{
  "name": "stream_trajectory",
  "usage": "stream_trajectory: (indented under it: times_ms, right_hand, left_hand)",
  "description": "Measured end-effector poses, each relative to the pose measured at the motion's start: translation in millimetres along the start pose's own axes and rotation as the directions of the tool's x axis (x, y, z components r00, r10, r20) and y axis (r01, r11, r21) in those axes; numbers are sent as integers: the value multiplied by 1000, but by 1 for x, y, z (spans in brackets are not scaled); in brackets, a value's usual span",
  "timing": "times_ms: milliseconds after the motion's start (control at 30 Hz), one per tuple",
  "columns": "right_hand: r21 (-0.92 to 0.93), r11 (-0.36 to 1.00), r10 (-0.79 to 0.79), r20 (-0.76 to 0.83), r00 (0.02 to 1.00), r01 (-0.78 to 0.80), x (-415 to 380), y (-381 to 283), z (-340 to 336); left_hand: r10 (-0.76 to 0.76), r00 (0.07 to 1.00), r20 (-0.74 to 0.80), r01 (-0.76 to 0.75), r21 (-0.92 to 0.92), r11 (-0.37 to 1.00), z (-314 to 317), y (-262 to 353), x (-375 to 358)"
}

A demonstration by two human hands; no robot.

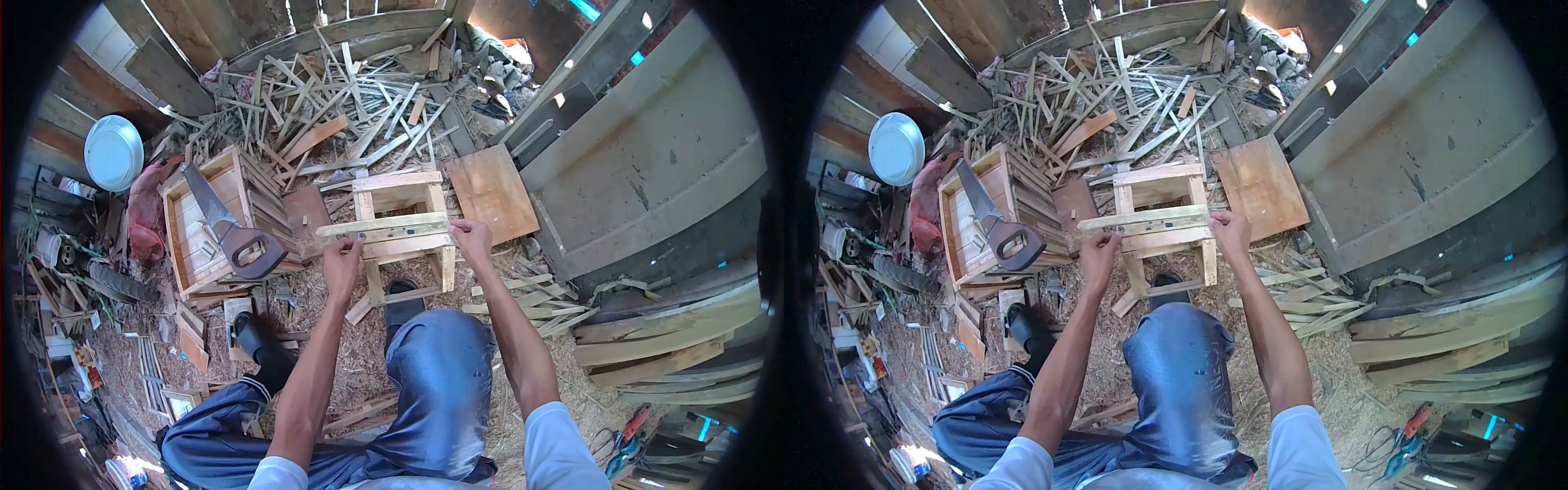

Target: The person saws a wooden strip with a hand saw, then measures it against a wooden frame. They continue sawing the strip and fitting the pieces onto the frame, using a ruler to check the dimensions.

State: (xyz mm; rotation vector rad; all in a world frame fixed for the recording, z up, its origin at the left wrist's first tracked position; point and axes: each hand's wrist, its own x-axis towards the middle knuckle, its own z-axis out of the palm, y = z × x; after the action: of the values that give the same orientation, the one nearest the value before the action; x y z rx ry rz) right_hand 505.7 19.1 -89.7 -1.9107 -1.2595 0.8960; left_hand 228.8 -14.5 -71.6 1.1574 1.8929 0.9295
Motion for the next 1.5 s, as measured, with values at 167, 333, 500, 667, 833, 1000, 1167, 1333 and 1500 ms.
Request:
stream_trajectory:
  times_ms: [167,333,500,667,833,1000,1167,1333,1500]
  right_hand:
    - [-19,1000,-10,-5,1000,10,4,3,-2]
    - [-98,995,35,40,999,-31,2,-12,-5]
    - [3,1000,13,68,998,-13,10,-4,-1]
    - [24,1000,-10,64,998,8,20,2,2]
    - [-4,998,-57,92,994,58,18,-3,0]
    - [-41,996,-77,113,991,82,18,-3,0]
    - [-43,997,-64,137,989,70,12,-16,-3]
    - [-109,984,-138,48,989,143,12,-8,2]
    - [-125,975,-176,71,982,183,10,-9,0]
  left_hand:
    - [66,997,-36,-64,55,996,1,2,-7]
    - [93,995,-33,-88,140,986,-1,-2,-3]
    - [147,989,-34,-141,126,982,-1,-8,5]
    - [257,957,-133,-217,259,941,-9,-6,10]
    - [435,899,-46,-405,288,868,-16,8,30]
    - [518,836,180,-531,501,683,-22,5,53]
    - [432,863,262,-504,416,757,-21,-8,64]
    - [535,790,301,-610,302,732,-27,-13,68]
    - [491,779,390,-612,301,732,-29,-7,73]
